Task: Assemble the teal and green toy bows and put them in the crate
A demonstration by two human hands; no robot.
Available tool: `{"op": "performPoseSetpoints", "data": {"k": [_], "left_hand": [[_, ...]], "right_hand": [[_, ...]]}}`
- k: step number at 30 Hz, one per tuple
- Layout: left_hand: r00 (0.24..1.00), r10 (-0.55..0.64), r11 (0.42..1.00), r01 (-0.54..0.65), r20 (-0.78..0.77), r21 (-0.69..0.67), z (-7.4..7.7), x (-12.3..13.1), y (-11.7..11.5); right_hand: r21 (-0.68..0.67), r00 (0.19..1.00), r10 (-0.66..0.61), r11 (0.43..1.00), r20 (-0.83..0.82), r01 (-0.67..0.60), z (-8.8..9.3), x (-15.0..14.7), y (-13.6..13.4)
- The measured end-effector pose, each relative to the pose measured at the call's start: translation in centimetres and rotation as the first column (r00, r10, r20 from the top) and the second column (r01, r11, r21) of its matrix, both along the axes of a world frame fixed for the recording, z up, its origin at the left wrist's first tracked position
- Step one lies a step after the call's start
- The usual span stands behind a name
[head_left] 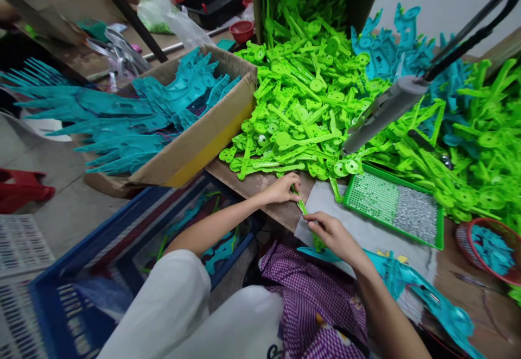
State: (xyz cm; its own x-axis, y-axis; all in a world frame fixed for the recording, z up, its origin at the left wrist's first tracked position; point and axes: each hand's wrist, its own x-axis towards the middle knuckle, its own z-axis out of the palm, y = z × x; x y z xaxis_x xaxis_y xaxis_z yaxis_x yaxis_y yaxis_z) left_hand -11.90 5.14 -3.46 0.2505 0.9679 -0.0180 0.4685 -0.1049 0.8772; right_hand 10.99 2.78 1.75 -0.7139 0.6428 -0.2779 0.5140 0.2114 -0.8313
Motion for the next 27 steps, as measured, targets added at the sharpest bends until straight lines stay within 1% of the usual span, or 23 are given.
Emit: {"op": "performPoseSetpoints", "data": {"k": [2,5,7,9,12,14,18,23,27], "left_hand": [[1.000,0.005,1.000,-0.005,0.007,-0.002,-0.1,0.0,0.0],[1.000,0.003,1.000,-0.003,0.016,-0.001,-0.2,0.0,0.0],[1.000,-0.003,1.000,0.003,0.017,0.006,-0.3,0.0,0.0],[1.000,-0.006,1.000,0.006,0.009,0.013,-0.3,0.0,0.1],[1.000,-0.010,1.000,0.010,-0.006,0.016,-0.3,-0.1,0.1],[1.000,-0.015,1.000,0.016,-0.008,0.014,-0.2,-0.1,0.2],[0.999,-0.021,1.000,0.021,-0.024,0.005,-0.1,-0.1,0.2],[0.999,-0.010,1.000,0.010,-0.040,0.007,0.1,0.0,0.1],[0.999,-0.007,1.000,0.007,-0.035,0.003,0.0,0.1,0.2]], "right_hand": [[-0.088,1.000,-0.020,0.996,-0.019,0.018,-0.4,0.1,0.6],[-0.172,0.997,-0.071,0.982,0.025,0.074,-1.3,0.2,1.4],[-0.156,0.995,-0.087,0.983,0.048,0.093,-2.0,0.2,1.7],[-0.094,0.991,-0.095,0.990,0.092,0.103,-2.4,0.3,1.7],[-0.004,0.979,-0.082,0.996,0.189,0.084,-2.5,0.4,1.9],[0.023,0.972,-0.071,0.997,0.224,0.068,-2.4,0.4,2.1],[0.018,0.970,-0.020,1.000,0.243,0.016,-2.0,0.1,3.0],[-0.059,0.968,0.060,0.997,0.243,-0.047,-2.3,0.0,4.0],[-0.086,0.964,0.110,0.992,0.241,-0.091,-2.4,0.0,4.7]]}}
